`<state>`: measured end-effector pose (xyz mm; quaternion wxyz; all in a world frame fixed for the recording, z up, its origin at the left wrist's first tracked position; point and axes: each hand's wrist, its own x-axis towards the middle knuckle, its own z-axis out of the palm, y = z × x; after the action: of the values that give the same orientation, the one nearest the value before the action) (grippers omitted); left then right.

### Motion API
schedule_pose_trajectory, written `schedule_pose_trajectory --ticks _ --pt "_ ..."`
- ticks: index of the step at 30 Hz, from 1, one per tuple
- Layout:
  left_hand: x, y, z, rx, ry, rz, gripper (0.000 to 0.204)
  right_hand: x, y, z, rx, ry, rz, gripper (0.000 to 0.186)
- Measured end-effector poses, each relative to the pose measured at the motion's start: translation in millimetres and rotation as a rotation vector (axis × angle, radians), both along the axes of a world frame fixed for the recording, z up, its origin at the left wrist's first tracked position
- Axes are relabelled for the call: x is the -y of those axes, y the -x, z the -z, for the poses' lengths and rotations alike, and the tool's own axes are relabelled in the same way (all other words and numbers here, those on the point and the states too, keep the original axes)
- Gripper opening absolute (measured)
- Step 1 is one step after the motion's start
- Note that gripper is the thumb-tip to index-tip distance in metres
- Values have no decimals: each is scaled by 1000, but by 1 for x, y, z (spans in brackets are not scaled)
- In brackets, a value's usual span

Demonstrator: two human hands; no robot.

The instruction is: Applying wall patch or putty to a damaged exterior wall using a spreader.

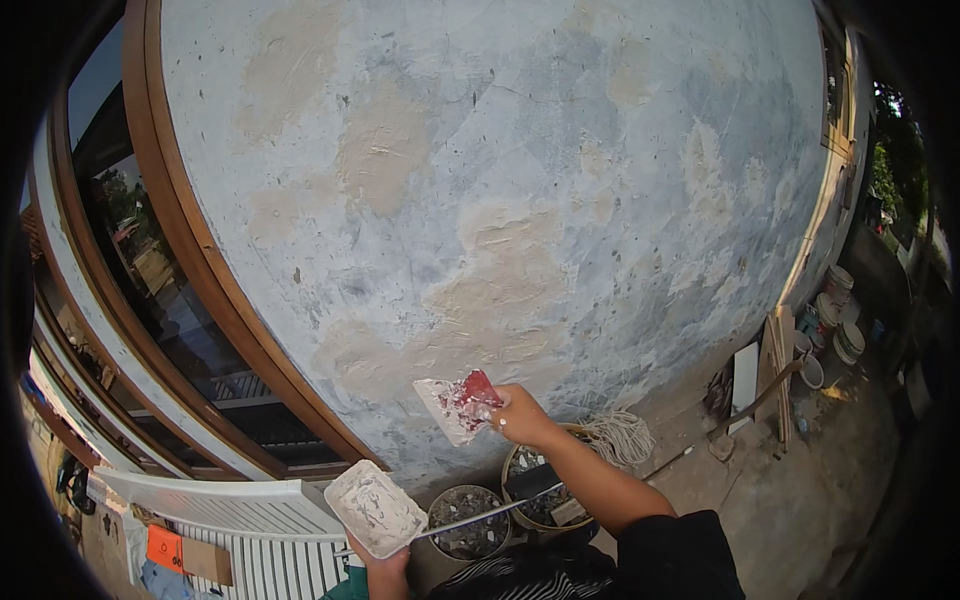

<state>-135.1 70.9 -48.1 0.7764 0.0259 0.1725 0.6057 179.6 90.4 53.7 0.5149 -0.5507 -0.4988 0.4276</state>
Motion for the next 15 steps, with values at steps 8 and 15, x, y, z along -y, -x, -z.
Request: schedule_pose_trajectory --ticks 8,15 --pt "-16 -60 4 -49 -101 269 56 88 -11 57 -640 181 172 22" --pt "13 -129 -19 -13 -136 426 57 151 -52 37 -795 83 216 23"
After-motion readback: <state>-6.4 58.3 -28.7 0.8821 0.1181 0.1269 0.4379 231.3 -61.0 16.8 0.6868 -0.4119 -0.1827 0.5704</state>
